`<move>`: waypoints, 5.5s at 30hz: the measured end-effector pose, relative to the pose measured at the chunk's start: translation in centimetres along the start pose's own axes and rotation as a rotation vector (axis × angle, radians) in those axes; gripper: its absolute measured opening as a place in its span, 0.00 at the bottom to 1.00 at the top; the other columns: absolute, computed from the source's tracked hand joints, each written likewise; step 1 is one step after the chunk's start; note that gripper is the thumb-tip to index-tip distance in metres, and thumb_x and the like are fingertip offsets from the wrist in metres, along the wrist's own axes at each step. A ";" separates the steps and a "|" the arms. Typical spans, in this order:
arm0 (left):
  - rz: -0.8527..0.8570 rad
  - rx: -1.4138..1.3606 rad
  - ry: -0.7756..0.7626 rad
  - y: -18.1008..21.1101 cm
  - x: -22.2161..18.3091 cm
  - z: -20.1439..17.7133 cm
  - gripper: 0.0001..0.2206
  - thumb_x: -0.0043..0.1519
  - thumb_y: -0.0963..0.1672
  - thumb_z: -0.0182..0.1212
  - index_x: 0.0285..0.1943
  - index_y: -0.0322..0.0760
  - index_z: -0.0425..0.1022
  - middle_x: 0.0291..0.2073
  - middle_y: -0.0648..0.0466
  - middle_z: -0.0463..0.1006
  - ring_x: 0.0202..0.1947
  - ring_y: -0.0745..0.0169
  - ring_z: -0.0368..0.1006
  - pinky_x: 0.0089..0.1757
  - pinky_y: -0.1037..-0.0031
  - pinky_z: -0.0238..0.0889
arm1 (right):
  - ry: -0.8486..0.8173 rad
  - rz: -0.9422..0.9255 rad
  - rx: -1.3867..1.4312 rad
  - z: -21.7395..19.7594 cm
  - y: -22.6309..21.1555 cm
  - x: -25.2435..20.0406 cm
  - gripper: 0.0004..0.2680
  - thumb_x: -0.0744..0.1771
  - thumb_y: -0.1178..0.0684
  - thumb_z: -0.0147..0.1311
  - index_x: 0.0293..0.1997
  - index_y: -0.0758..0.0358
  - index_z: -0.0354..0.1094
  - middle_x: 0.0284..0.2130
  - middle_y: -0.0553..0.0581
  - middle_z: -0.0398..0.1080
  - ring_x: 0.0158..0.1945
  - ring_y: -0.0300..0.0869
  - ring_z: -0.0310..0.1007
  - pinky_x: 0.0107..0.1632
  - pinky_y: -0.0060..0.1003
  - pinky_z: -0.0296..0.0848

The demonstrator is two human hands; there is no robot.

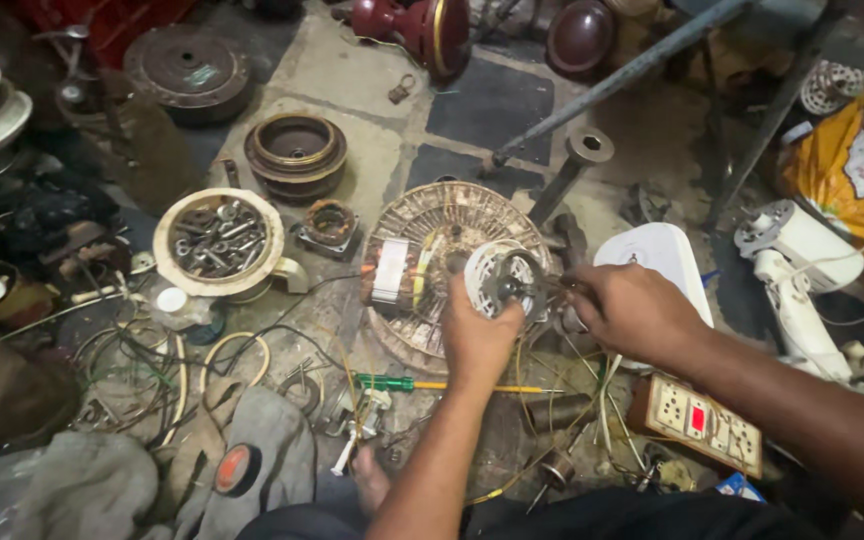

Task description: The person applies lubricant to the central bearing of a disassembled electric motor rotor, then uses a screwdriver to remove screws from a white plastic housing. The person removes the housing and continues to manipulate the rotor and stator components.

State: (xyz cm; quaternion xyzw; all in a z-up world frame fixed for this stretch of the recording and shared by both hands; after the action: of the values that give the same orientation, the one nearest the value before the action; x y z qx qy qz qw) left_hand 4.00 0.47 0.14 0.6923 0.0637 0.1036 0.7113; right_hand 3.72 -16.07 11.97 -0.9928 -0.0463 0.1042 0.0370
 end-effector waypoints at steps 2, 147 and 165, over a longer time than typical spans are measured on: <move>-0.011 -0.018 0.000 -0.1 0.0 0.5 0.22 0.49 0.40 0.70 0.53 0.34 0.72 0.43 0.44 0.83 0.45 0.49 0.81 0.48 0.64 0.71 | 0.066 -0.075 0.019 -0.2 0.2 -0.9 0.12 0.64 0.50 0.55 0.52 0.53 0.74 0.39 0.61 0.78 0.41 0.56 0.78 0.46 0.50 0.75; -0.121 0.050 -0.070 -2.3 -1.4 -0.8 0.19 0.67 0.46 0.51 0.64 0.33 0.69 0.46 0.47 0.79 0.41 0.58 0.75 0.41 0.64 0.71 | 0.019 -0.247 0.470 25.0 -3.7 -13.6 0.07 0.64 0.56 0.58 0.44 0.62 0.73 0.44 0.64 0.71 0.53 0.58 0.69 0.55 0.49 0.70; -0.009 1.068 -0.389 -5.5 -10.4 -5.6 0.10 0.62 0.42 0.54 0.49 0.43 0.78 0.37 0.37 0.81 0.42 0.34 0.77 0.44 0.48 0.67 | 0.060 -0.148 0.640 22.0 -1.7 -14.6 0.08 0.64 0.53 0.58 0.44 0.60 0.74 0.40 0.62 0.76 0.45 0.58 0.75 0.48 0.50 0.74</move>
State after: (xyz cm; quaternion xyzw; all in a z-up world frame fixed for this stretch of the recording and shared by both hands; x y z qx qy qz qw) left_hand -7.11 3.33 -6.05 0.9620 -0.0220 -0.0755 0.2615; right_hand -15.23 -14.40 -6.39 -0.9275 -0.0820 0.0812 0.3556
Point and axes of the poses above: each hand's wrist, its own x-axis towards the middle knuckle, its own z-axis out of the palm, y = z × x, the point moved 3 cm from there along x, towards the middle knuckle
